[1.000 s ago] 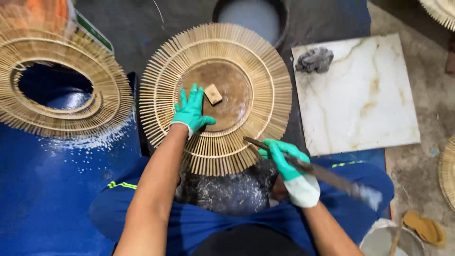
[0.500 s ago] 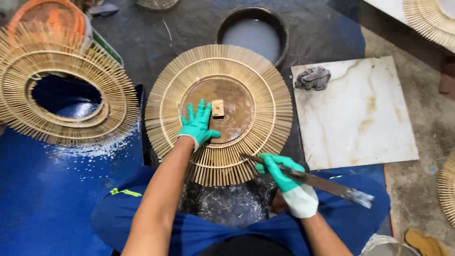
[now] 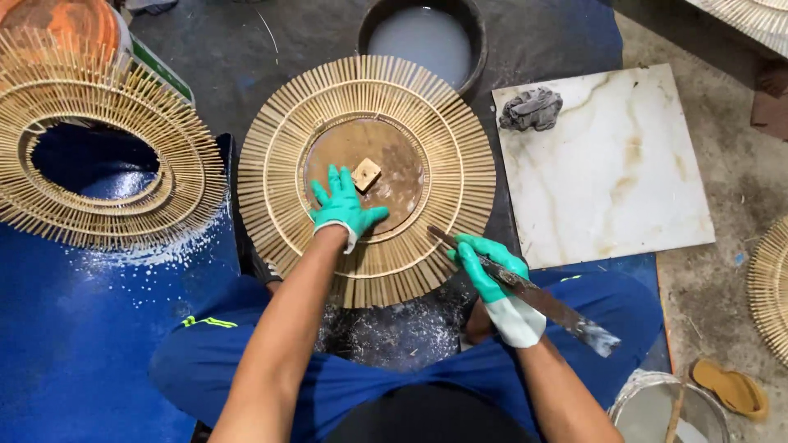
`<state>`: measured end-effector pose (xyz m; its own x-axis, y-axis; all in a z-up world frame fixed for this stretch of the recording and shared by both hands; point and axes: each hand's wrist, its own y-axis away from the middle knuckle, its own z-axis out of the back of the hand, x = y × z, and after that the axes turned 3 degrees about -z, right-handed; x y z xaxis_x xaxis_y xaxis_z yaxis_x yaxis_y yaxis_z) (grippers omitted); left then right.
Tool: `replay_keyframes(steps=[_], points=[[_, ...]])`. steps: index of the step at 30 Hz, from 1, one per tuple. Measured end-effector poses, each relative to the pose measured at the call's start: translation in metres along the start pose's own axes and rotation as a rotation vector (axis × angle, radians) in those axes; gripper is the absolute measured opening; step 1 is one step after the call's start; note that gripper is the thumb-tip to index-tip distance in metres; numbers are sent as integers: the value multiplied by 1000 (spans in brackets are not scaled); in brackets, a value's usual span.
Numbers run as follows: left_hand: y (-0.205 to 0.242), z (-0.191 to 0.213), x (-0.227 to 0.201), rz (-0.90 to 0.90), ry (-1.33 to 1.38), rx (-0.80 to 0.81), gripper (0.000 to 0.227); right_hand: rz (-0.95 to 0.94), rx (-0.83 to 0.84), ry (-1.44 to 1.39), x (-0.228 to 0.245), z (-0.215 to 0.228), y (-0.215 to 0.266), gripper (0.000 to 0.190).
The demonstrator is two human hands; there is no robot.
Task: Scraping and applying finishing liquid to circular bamboo furniture frames.
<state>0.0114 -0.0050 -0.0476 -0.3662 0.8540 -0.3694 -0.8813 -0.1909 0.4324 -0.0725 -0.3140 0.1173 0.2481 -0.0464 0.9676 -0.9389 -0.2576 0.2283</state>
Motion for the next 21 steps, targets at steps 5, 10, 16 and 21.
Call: replay_keyframes(steps=[5, 10, 16, 21], points=[[20, 21, -7, 16, -32, 3, 134, 90, 32, 187, -9, 6, 2, 29], [20, 27, -15, 40, -78, 58, 136, 36, 5, 185, -8, 5, 3, 27], [26, 24, -5, 64, 12, 13, 132, -104, -77, 246, -19, 4, -3, 24], [19, 2, 6, 53, -40, -54, 128, -244, -217, -163, -72, 27, -32, 39]])
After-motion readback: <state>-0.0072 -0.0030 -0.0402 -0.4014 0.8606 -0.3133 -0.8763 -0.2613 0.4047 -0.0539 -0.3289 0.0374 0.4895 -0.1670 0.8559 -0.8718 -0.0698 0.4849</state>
